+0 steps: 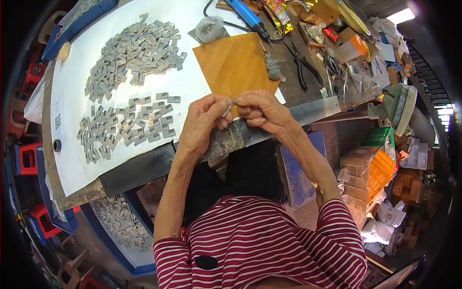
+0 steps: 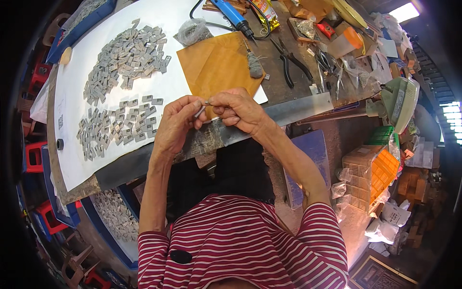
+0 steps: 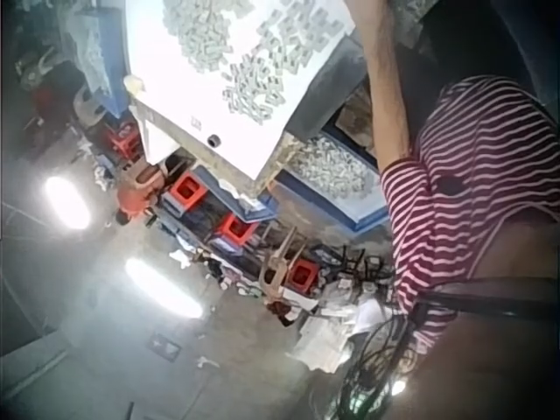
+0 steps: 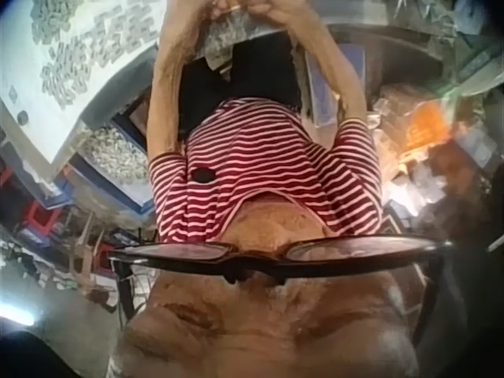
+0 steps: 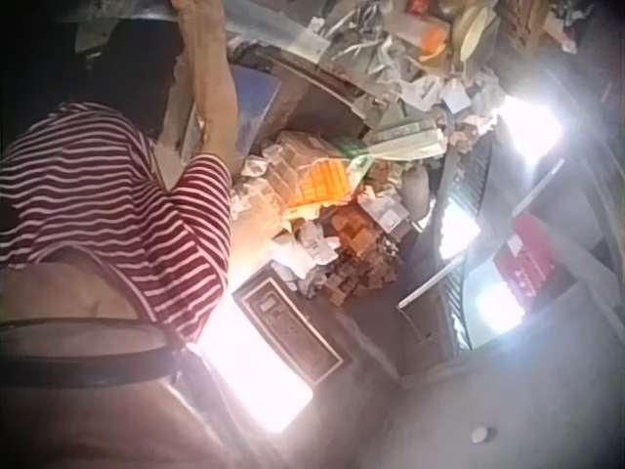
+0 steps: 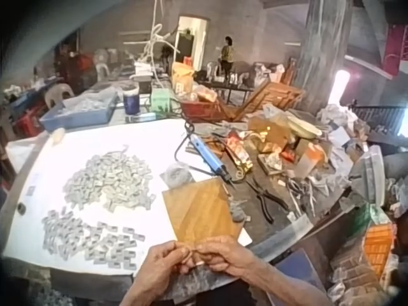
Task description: Manually assembling small metal tags by attaching tiny components to them at a workshop workbench.
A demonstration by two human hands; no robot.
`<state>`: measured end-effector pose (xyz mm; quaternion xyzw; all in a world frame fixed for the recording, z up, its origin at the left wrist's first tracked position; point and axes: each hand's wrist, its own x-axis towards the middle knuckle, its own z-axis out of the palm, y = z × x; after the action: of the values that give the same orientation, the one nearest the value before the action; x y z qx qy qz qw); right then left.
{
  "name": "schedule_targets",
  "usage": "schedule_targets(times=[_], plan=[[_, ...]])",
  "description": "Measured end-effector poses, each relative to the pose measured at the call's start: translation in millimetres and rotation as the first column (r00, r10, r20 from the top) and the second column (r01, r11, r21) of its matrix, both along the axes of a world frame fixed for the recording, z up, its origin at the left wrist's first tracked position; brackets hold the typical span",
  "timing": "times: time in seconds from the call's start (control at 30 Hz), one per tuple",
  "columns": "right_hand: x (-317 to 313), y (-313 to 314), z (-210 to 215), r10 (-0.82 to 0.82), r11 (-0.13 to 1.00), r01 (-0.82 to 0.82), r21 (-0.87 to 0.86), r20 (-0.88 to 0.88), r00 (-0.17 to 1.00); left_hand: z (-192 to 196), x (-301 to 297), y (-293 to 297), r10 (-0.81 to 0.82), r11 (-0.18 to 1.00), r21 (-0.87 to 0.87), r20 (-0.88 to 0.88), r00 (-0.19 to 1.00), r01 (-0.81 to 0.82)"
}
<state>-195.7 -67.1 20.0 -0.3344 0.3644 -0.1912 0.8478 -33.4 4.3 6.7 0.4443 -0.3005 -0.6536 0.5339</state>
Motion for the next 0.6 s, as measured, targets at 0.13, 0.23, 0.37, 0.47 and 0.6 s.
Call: schedule_targets(times=[0.13,0.23,0.37,0.47,0.6], plan=[[-1.6,-0.8,-2.1,0.005,1.0,-0.005,-0.003,-0.001,1.0,-3.9,-0.1,3.3,-0.036,0.999,-0.022,-0.051,0.998,0.035],[-0.7,-0.2,-2.7,0.003,1.0,-0.003,0.0,-0.006,1.0,-2.5,-0.5,6.7,-0.033,0.999,-0.04,-0.053,0.998,0.031],[1.2,-0.1,-2.9,0.008,1.0,-0.008,-0.017,-0.004,1.0,1.8,-0.8,10.5,-0.006,0.999,-0.047,0.041,0.999,0.008],[1.5,2.6,-4.1,0.017,1.0,-0.017,-0.023,0.018,1.0,3.5,-1.4,13.2,-0.004,0.998,-0.068,0.082,0.997,0.009],[0.7,5.7,-3.0,0.023,0.998,-0.022,-0.061,0.015,1.0,5.7,-2.2,15.1,0.008,0.999,-0.049,0.079,0.997,-0.004]])
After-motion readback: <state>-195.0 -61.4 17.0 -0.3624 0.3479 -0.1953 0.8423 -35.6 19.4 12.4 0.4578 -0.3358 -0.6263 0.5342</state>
